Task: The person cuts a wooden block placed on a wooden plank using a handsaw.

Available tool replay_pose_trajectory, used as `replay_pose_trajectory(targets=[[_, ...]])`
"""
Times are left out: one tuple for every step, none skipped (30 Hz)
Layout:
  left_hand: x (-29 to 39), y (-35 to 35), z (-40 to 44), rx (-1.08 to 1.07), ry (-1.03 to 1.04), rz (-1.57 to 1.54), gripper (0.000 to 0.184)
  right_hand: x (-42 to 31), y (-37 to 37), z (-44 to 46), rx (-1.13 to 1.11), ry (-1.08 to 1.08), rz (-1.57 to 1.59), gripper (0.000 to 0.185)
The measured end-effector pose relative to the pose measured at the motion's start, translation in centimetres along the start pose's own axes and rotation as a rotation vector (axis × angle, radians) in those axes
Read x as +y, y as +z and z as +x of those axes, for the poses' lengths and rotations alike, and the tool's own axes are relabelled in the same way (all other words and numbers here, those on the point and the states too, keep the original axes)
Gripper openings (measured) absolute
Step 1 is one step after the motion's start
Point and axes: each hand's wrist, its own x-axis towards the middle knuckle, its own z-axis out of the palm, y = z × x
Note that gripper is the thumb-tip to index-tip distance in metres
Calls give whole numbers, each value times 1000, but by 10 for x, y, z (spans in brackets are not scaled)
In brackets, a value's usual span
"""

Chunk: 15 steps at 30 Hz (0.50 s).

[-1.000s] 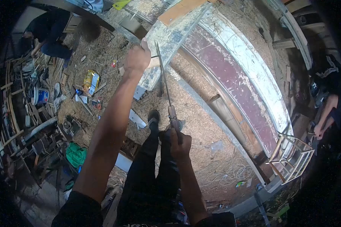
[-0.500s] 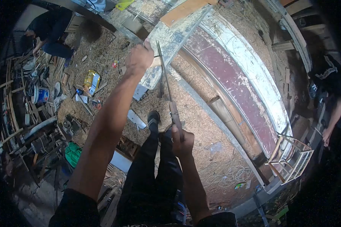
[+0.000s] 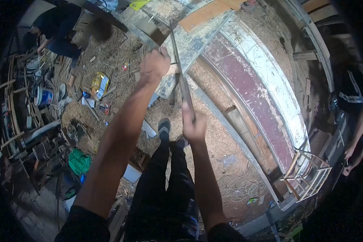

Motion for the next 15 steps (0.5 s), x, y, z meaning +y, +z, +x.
replay_pose_trajectory(targets=[[-2,3,-1,7,-8,1,65,8,4,5,-7,-79,-29,19],[0,2,2,22,-8,2,65,15,7,11,-11,-157,-57,22],[0,3,3,29,-11,3,65,32,1,-11,5,-312,-269,24],[-1,4,5,12,-12,8,66,52,-6,-42,22,-460,-484,26],[0,3,5,26,-3,10,66,60,-8,-56,2,-265,-348,24],[0,2,5,48,3,7,66,67,-10,-71,8,-73,-211,22],[-1,4,3,60,3,10,66,48,-9,-62,44,-14,-110,23],[-1,7,2,66,13,11,64,31,-4,-54,94,51,-4,32],[0,6,3,83,13,6,62,15,3,-14,103,-97,-84,46],[-2,7,2,93,7,2,59,15,11,21,49,-77,26,46],[-3,7,0,89,5,8,59,-8,19,31,33,17,204,44],[-1,6,1,88,6,11,59,4,12,20,17,-72,10,38],[-1,4,1,84,9,14,59,28,2,-4,4,-157,-186,32],[-1,6,-1,92,11,24,59,50,-6,-44,-18,-99,-220,19],[-2,8,0,114,11,26,60,72,-14,-86,-42,-42,-256,42]])
